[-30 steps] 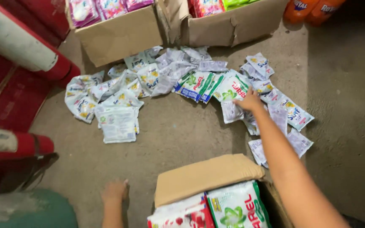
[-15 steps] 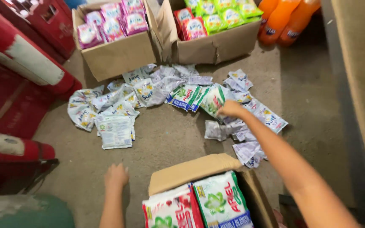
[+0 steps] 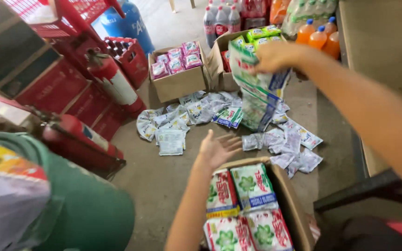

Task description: The person picks up detergent packets from the floor and packs them into a cardboard box.

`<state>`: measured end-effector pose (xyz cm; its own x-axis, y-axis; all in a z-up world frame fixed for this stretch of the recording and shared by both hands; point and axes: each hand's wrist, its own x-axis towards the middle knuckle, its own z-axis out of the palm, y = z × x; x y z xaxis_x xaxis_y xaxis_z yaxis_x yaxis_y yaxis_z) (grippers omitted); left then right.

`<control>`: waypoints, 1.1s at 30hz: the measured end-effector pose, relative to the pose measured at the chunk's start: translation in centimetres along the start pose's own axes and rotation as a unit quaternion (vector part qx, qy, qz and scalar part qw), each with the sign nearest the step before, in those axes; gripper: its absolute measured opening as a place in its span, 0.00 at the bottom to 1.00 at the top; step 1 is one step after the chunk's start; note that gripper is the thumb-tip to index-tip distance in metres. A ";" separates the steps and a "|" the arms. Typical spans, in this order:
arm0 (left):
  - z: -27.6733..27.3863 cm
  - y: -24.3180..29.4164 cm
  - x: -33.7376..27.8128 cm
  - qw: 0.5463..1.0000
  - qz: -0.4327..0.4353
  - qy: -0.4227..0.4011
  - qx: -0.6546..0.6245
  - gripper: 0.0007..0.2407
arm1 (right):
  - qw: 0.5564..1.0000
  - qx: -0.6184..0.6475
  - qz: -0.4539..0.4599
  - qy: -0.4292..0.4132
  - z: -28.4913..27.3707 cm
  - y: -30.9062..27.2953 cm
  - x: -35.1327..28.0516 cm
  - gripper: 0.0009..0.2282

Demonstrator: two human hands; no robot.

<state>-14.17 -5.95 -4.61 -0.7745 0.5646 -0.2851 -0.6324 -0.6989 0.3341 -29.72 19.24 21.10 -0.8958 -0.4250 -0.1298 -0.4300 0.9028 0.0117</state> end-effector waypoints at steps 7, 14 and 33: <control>8.3 -8.3 -7.2 0.985 0.029 0.007 -0.167 0.43 | 0.989 0.118 -0.076 -0.048 -11.9 -14.3 -18.4 0.22; 8.7 -10.0 -10.4 0.930 0.159 -0.298 -0.146 0.32 | 0.943 0.110 -0.233 -0.210 -5.9 -20.1 -27.0 0.15; 1.9 -9.4 -8.6 0.986 0.095 -0.060 0.120 0.28 | 0.932 0.346 -0.046 0.094 14.2 -13.7 -25.5 0.16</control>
<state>-1.62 -3.41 -3.57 -0.8658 0.4915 -0.0938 -0.4494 -0.6814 0.5778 0.58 18.70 10.19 -0.8905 -0.4482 0.0785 -0.3890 0.6603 -0.6424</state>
